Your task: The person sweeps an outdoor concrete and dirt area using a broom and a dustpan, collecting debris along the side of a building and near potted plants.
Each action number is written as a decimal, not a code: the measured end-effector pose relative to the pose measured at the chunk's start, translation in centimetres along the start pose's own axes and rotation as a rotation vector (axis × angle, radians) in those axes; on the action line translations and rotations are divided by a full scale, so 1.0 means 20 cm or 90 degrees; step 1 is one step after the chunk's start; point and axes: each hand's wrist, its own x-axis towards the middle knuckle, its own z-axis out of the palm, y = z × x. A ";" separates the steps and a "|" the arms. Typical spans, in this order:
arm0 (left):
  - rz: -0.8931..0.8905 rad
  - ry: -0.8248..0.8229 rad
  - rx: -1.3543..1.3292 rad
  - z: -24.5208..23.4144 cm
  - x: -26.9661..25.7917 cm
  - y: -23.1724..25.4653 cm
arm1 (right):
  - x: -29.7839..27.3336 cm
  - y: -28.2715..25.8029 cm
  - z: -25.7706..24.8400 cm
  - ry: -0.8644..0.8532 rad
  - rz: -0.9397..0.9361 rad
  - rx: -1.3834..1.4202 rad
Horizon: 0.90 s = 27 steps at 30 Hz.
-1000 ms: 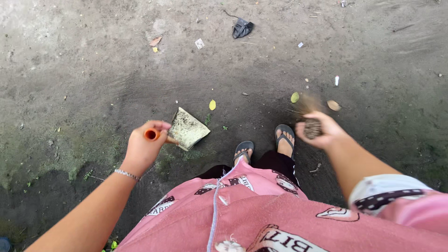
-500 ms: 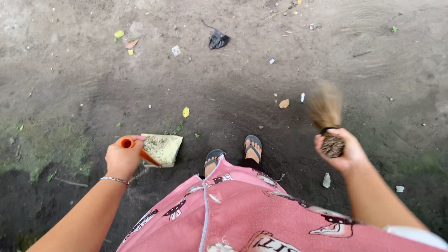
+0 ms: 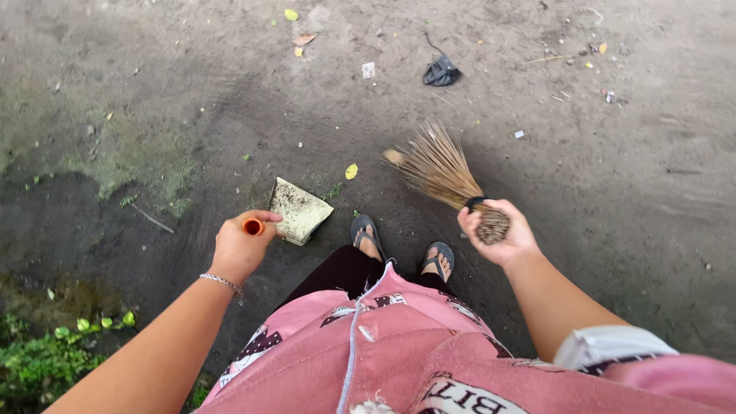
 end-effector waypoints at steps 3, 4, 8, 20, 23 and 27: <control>0.016 0.047 -0.052 -0.08 0.06 -0.07 | -0.19 0.04 0.10 -0.028 0.033 0.112; -0.030 0.045 -0.059 -0.09 0.09 -0.08 | -0.25 0.04 0.11 -0.018 -0.001 0.046; -0.117 0.047 -0.121 -0.20 0.18 -0.14 | -0.35 0.06 0.16 0.184 -0.153 -0.129; -0.154 0.095 -0.210 -0.45 0.36 -0.50 | 1.53 0.90 1.02 0.210 0.071 -0.027; -0.171 0.111 -0.247 -0.47 0.33 -0.58 | 1.58 1.09 1.26 0.129 0.131 -0.023; -0.238 0.103 -0.286 -0.44 0.29 -0.64 | 1.33 1.06 1.28 0.146 0.187 0.047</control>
